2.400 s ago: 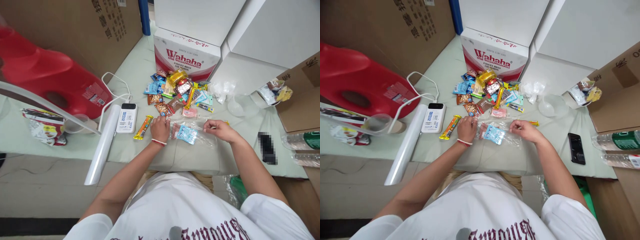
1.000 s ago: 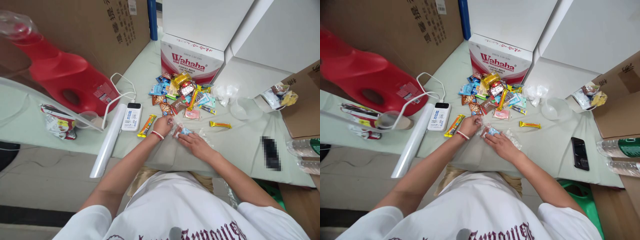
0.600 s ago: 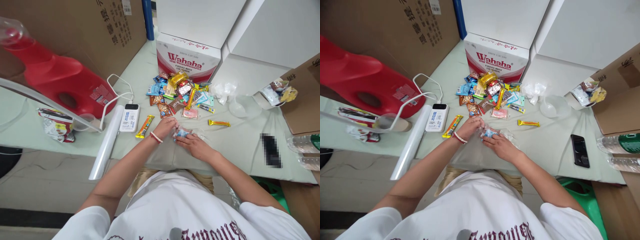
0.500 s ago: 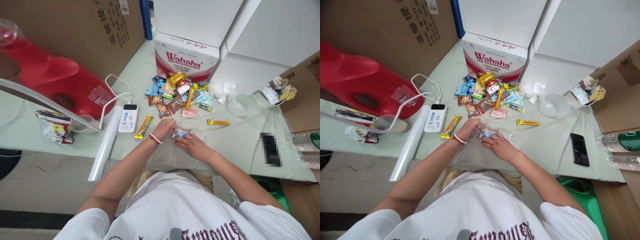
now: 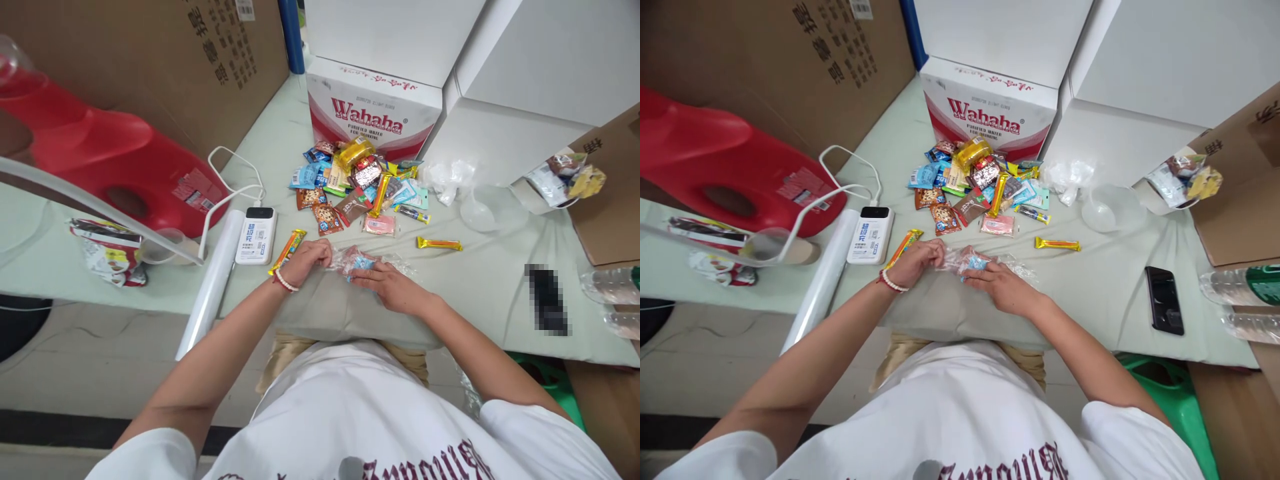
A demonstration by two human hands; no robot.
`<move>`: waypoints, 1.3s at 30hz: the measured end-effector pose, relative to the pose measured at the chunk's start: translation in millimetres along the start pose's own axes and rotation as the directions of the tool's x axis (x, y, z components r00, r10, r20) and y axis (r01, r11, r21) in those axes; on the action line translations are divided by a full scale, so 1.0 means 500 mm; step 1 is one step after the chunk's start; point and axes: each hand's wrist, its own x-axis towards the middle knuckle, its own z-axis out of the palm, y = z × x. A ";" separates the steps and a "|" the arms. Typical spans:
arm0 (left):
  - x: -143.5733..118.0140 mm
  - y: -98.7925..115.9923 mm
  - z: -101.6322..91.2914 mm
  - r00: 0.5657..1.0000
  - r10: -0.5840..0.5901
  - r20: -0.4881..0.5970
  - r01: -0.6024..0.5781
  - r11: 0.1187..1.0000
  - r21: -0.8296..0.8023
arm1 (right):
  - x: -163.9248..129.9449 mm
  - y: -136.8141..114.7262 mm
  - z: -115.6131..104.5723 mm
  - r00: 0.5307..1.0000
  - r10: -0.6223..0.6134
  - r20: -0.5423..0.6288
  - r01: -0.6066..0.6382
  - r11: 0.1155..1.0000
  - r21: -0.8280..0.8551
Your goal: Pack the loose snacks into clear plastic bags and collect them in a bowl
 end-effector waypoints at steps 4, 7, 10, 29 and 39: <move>0.002 0.011 0.029 0.983 -0.029 -0.183 0.066 0.977 0.201 | 0.001 -0.009 -0.008 1.000 0.025 0.010 -0.024 1.000 -0.017; -0.003 0.027 0.061 0.969 0.080 -0.235 0.006 0.939 0.345 | 0.000 -0.012 -0.008 1.000 0.006 -0.009 -0.006 1.000 0.003; -0.014 0.039 0.101 0.964 0.214 -0.160 -0.121 0.883 0.453 | -0.001 -0.012 -0.003 0.998 -0.005 -0.070 0.007 1.000 0.019; -0.058 -0.024 0.214 0.937 0.337 -0.090 -0.156 0.635 0.757 | -0.061 -0.046 0.039 0.524 0.802 -0.288 -0.796 0.581 0.170; -0.065 -0.035 0.223 0.940 0.341 0.000 -0.217 0.599 0.771 | -0.025 -0.069 -0.093 0.621 0.750 -0.230 -0.763 0.645 0.041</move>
